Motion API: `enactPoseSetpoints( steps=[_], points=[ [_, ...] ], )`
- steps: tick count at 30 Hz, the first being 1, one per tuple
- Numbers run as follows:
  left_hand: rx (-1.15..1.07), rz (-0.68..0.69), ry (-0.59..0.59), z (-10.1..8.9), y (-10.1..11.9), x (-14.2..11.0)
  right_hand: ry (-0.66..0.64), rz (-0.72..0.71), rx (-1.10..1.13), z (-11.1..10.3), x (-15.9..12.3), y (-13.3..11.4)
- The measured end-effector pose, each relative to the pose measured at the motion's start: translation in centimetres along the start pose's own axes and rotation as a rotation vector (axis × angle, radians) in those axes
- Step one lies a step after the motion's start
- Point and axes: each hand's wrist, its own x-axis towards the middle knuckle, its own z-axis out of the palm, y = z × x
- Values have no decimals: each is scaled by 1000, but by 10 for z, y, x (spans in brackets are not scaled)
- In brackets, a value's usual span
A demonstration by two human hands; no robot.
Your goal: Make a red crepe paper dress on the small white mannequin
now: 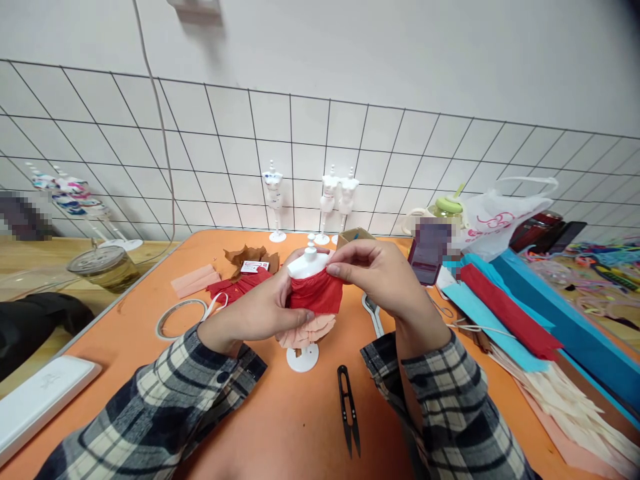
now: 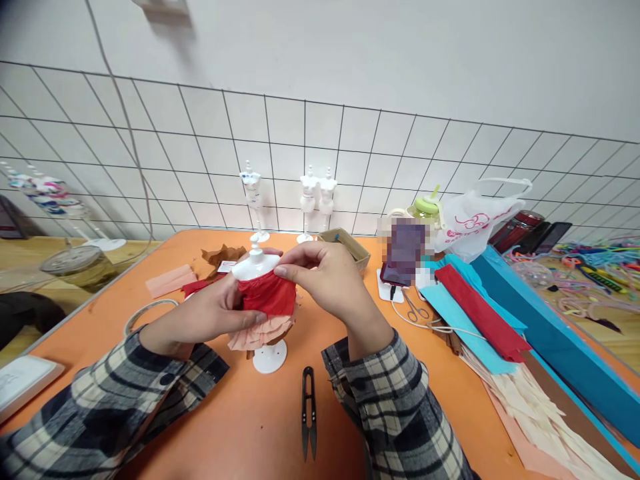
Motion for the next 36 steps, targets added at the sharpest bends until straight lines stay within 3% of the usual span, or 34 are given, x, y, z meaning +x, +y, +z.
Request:
enactPoseSetpoints(
  steps=[3, 9, 18, 22, 25, 27, 30, 33, 36],
  points=[
    [-3, 37, -43, -1, 2, 0, -4, -24, -9, 0, 2, 2],
    [43, 48, 102, -6, 11, 2, -87, 13, 31, -2, 6, 5],
    [-76, 42, 148, -17, 9, 2, -96, 30, 27, -2, 6, 9],
    [-210, 70, 147, -19, 7, 5, -106, -56, -49, -2, 5, 8],
    [-222, 51, 136, -21, 5, 6, -67, -227, -179, -3, 6, 11],
    [-208, 45, 129, -21, 3, 7, -117, -330, -213, -4, 7, 16],
    [-69, 78, 157, -20, -1, 11, -180, -369, -200, -5, 11, 26],
    [187, 106, 207, -19, -4, 14, -125, -325, -146, -6, 15, 32],
    [350, 69, 145, -26, -2, 11, -110, -248, -66, -7, 16, 32]
  ],
)
